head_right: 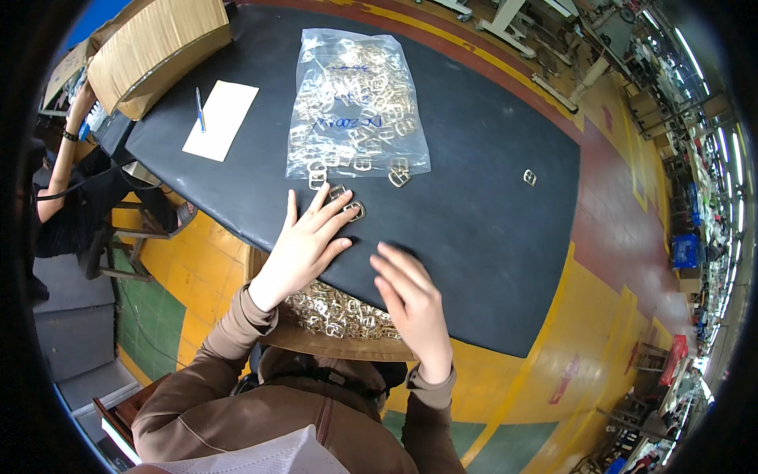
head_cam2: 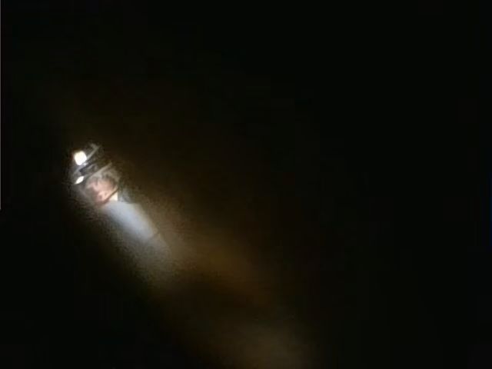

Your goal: The person repeatedly picks up small metal buckles from a plastic bag and arranges them on a black work surface. They handle the buckles one at a time, placing them in small groups on the table.

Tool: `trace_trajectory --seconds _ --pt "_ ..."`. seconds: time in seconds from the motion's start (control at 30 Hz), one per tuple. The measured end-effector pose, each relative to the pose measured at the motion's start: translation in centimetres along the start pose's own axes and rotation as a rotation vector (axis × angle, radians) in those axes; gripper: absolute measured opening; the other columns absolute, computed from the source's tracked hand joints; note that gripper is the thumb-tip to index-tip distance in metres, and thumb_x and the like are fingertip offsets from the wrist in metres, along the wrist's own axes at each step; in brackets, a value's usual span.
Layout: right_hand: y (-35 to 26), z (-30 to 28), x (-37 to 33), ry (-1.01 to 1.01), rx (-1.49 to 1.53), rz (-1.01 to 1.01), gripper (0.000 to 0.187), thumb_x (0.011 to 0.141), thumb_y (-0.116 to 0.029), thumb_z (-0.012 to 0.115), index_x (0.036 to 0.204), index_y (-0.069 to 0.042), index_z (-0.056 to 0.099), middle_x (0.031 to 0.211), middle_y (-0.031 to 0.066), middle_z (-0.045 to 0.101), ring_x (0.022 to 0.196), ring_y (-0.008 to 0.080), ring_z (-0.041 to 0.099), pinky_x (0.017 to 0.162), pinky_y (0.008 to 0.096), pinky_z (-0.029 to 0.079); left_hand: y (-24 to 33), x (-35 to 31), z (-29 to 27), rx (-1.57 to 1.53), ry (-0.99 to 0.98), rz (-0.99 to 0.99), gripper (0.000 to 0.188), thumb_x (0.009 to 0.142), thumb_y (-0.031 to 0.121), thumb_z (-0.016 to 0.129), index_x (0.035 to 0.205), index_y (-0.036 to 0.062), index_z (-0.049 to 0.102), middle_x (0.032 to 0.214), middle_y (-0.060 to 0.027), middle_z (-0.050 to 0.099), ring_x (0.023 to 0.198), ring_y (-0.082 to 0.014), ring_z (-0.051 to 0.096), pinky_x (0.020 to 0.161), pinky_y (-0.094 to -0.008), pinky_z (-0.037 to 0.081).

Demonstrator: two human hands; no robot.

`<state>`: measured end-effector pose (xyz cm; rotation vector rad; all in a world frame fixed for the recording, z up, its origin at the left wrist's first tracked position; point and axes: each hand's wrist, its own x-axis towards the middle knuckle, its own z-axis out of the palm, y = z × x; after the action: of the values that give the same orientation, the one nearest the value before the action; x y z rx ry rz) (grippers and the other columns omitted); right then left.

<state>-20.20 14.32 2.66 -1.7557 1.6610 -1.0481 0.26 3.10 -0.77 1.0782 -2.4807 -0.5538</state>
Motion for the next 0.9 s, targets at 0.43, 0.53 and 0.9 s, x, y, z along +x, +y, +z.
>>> trace_trajectory --seconds 0.43,0.53,0.9 --pt "0.9 6.9 2.9 -0.197 -0.346 -0.28 0.049 0.103 -0.028 0.066 0.148 -0.008 0.06 0.162 0.0141 0.05 0.148 0.033 0.049 0.123 0.048 0.039 -3.0 -0.7 -1.6 -0.154 0.105 -0.07 0.053 0.106 0.026 0.062 0.154 0.0056 0.052 0.165 -0.0194 0.042 0.157 -0.0402 0.033 0.129 -0.0553 0.025" --pt "-0.1 6.2 -0.1 -0.302 -0.306 -0.286 0.05 0.103 -0.027 0.068 0.148 -0.008 0.06 0.162 0.0134 0.05 0.148 0.0322 0.05 0.123 0.0468 0.04 -3.4 0.7 -1.0 0.006 0.12 -0.045 0.057 0.105 0.027 0.064 0.156 0.0056 0.05 0.167 -0.0202 0.039 0.157 -0.0401 0.033 0.128 -0.0545 0.026" --pt "0.2 1.9 0.1 -0.095 -0.053 -0.068 0.044 0.101 -0.014 0.071 0.142 -0.004 0.066 0.157 0.0161 0.056 0.146 0.0356 0.053 0.12 0.0458 0.043 -1.1 -1.6 -2.0 -0.443 -0.09 0.036 0.053 0.105 0.015 0.06 0.156 0.0046 0.049 0.166 -0.0179 0.043 0.157 -0.0377 0.035 0.13 -0.0502 0.025"
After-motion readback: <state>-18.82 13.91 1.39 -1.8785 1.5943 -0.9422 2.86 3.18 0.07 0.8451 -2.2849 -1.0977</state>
